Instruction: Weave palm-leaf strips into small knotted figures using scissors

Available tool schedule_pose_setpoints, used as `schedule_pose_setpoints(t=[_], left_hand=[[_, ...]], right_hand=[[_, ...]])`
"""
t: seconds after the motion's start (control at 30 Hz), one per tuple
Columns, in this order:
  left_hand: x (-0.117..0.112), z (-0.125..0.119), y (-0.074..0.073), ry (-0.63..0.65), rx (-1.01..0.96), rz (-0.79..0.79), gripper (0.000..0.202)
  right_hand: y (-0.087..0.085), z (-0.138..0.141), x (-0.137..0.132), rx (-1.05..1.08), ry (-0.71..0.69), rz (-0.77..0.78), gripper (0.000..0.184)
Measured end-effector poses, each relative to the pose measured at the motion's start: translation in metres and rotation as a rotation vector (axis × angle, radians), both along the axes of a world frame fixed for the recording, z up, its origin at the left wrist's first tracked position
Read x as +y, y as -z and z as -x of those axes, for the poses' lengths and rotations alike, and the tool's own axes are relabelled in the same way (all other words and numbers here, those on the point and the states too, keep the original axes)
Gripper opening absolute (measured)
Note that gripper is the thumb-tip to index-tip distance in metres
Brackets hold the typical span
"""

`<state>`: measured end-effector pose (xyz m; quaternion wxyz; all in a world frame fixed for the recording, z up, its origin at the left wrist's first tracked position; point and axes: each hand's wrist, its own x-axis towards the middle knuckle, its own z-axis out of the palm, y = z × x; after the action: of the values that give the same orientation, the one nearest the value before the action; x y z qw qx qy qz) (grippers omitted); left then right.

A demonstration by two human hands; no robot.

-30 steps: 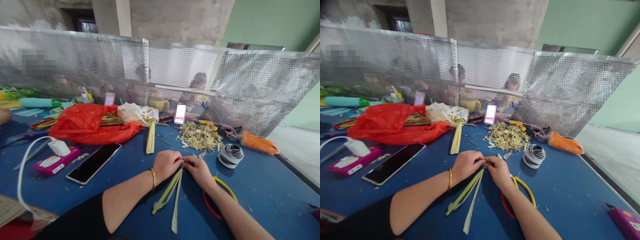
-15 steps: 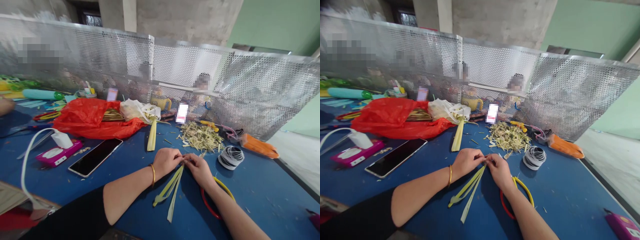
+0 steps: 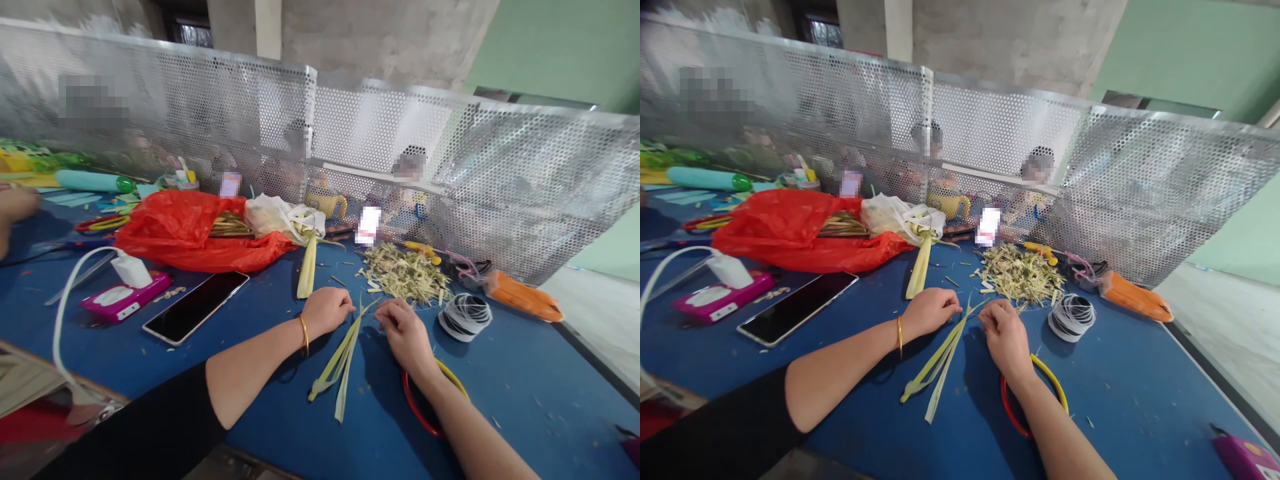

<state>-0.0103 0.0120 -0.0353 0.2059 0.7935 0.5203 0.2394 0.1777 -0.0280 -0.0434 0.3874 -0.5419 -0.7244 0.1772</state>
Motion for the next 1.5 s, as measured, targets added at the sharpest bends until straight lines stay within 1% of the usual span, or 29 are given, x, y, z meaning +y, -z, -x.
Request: schedule_pose_setpoints(t=[0.07,0.13,0.23,0.3,0.37,0.43,0.5,0.53,0.6,0.63,0.73,0.77,0.8,0.83,0.97,1.07,1.13,1.27,1.37,1.43,1.5], left_hand=[[0.001,0.001,0.0,-0.021,0.03,0.005,0.017],[0.001,0.001,0.0,-0.029,0.047,0.011,0.017],[0.0,0.0,0.001,-0.016,0.043,0.014,0.016],[0.0,-0.001,0.003,-0.009,0.036,0.008,0.015],[0.002,-0.002,0.004,0.003,-0.005,0.014,0.014],[0.003,-0.003,0.005,0.008,-0.195,0.135,0.016],[0.003,-0.006,0.006,-0.007,-0.447,0.327,0.021],[0.003,-0.007,0.006,-0.019,-0.538,0.405,0.022],[0.001,-0.01,0.006,-0.026,-0.665,0.51,0.02],[-0.001,-0.012,0.006,-0.01,-0.737,0.563,0.019],[-0.005,-0.015,0.006,0.083,-1.013,0.796,0.017],[-0.006,-0.016,0.006,0.112,-1.046,0.838,0.018],[-0.007,-0.016,0.006,0.128,-1.026,0.835,0.019],[-0.007,-0.017,0.007,0.131,-0.977,0.8,0.02],[-0.005,-0.018,0.013,0.117,-0.731,0.568,0.022],[-0.003,-0.018,0.016,0.115,-0.599,0.463,0.022],[-0.003,-0.017,0.016,0.099,-0.579,0.451,0.022],[-0.004,-0.015,0.011,0.053,-0.659,0.548,0.021],[-0.004,-0.015,0.008,0.006,-0.682,0.554,0.021],[-0.005,-0.014,0.008,-0.03,-0.646,0.478,0.022],[-0.005,-0.014,0.009,-0.05,-0.555,0.328,0.023]], right_hand=[[0.001,0.0,0.001,0.096,-0.019,0.053,0.018],[0.0,0.003,0.001,0.226,-0.053,0.145,0.021],[-0.004,0.009,-0.002,0.406,-0.145,0.292,0.025],[-0.007,0.014,-0.005,0.488,-0.222,0.38,0.026],[-0.008,0.016,-0.007,0.53,-0.257,0.443,0.027],[-0.007,0.016,-0.007,0.539,-0.241,0.445,0.028],[-0.005,0.014,-0.005,0.536,-0.21,0.409,0.028],[-0.004,0.014,-0.004,0.532,-0.201,0.392,0.028],[-0.003,0.013,-0.003,0.524,-0.196,0.383,0.028],[-0.002,0.013,-0.002,0.521,-0.2,0.384,0.027],[-0.001,0.015,-0.002,0.514,-0.217,0.388,0.026],[-0.001,0.015,-0.001,0.502,-0.222,0.385,0.025],[-0.001,0.015,-0.001,0.484,-0.226,0.383,0.025],[0.0,0.015,-0.001,0.462,-0.229,0.378,0.024],[0.005,0.014,0.0,0.355,-0.219,0.338,0.02],[0.009,0.014,-0.001,0.262,-0.195,0.304,0.019],[0.009,0.015,-0.002,0.261,-0.181,0.307,0.018],[0.006,0.016,-0.002,0.39,-0.191,0.383,0.019],[0.005,0.016,-0.001,0.455,-0.184,0.392,0.022],[0.005,0.016,0.0,0.468,-0.162,0.354,0.024],[0.005,0.016,0.0,0.466,-0.151,0.304,0.024]])
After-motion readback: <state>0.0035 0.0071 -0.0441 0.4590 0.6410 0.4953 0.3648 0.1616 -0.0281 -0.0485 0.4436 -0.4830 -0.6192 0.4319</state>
